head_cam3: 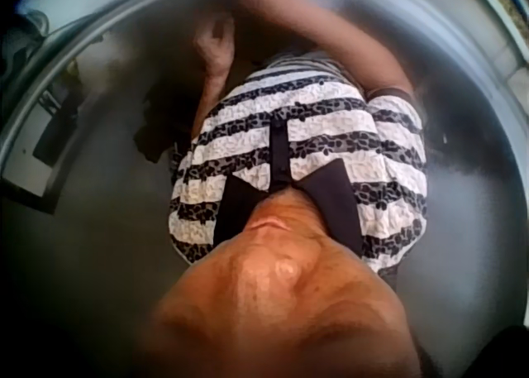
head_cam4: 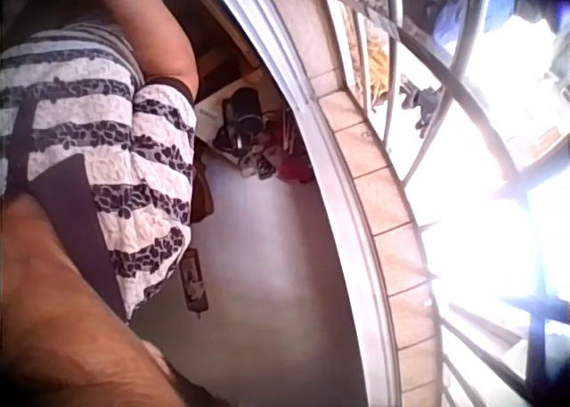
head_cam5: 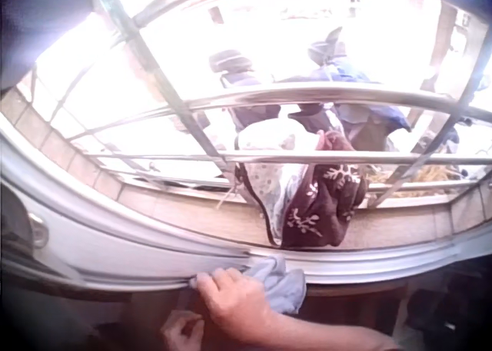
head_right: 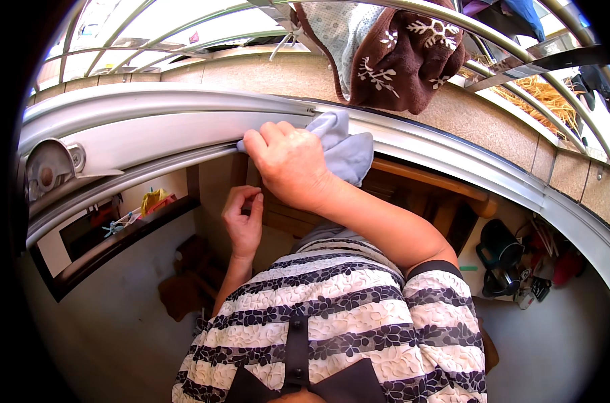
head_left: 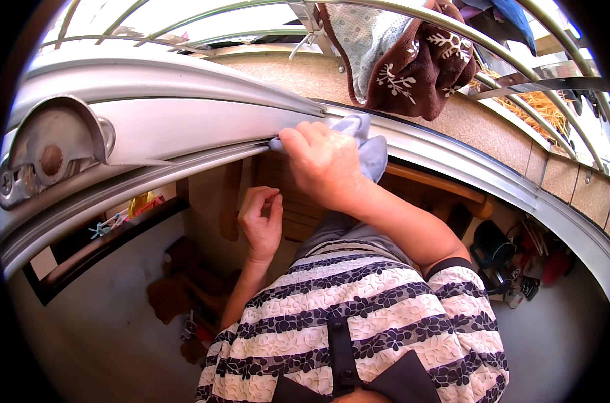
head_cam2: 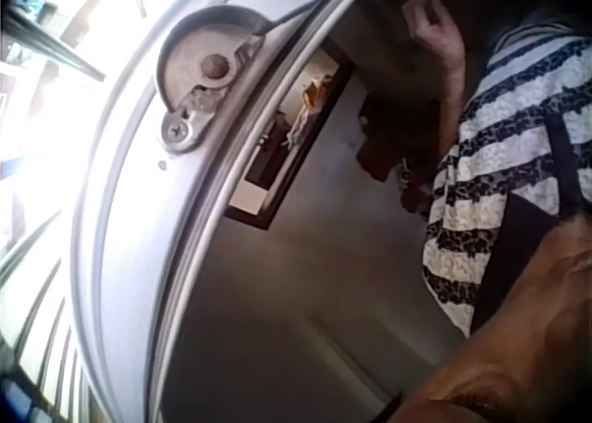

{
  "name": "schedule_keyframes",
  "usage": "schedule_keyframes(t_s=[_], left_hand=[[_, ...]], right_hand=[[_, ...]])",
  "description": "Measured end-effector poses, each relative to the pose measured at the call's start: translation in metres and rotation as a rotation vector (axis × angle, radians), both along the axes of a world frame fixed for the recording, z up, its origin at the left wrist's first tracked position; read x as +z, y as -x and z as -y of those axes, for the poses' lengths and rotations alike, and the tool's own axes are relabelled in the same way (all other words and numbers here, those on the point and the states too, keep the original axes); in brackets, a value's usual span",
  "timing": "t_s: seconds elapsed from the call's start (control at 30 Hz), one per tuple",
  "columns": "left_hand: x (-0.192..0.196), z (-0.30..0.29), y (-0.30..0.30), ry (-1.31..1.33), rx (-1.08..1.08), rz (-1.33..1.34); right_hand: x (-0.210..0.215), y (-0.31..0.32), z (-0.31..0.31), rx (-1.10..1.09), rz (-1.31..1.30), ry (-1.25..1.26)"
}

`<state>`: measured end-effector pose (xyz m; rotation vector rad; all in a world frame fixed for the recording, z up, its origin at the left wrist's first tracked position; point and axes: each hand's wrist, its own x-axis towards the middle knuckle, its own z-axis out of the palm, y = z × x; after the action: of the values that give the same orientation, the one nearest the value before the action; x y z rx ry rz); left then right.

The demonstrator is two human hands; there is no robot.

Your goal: The person uses a grey cloth to wipe the metal window frame and the adjacent wall area. They clean the horizontal track and the vertical side of the frame, moving the cloth along the surfaces to remove dust or dirt.

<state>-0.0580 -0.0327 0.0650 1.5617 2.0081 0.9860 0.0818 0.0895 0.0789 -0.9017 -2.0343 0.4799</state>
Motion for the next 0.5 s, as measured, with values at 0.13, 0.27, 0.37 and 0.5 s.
schedule_keyframes(t_s=[0.13,0.27,0.37,0.5], left_hand=[[-0.003,0.001,0.003,0.019,-0.017,0.028],[0.0,-0.001,0.0,0.027,-0.04,0.01],[0.002,-0.002,-0.003,0.053,-0.046,0.021],[0.002,-0.002,-0.002,0.066,-0.043,0.01]], right_hand=[[-0.001,-0.003,0.006,0.076,-0.126,0.067],[-0.003,-0.008,0.002,0.107,-0.114,0.048],[-0.003,-0.011,-0.004,0.128,-0.181,0.075],[-0.01,-0.008,-0.008,0.153,-0.315,0.17]])
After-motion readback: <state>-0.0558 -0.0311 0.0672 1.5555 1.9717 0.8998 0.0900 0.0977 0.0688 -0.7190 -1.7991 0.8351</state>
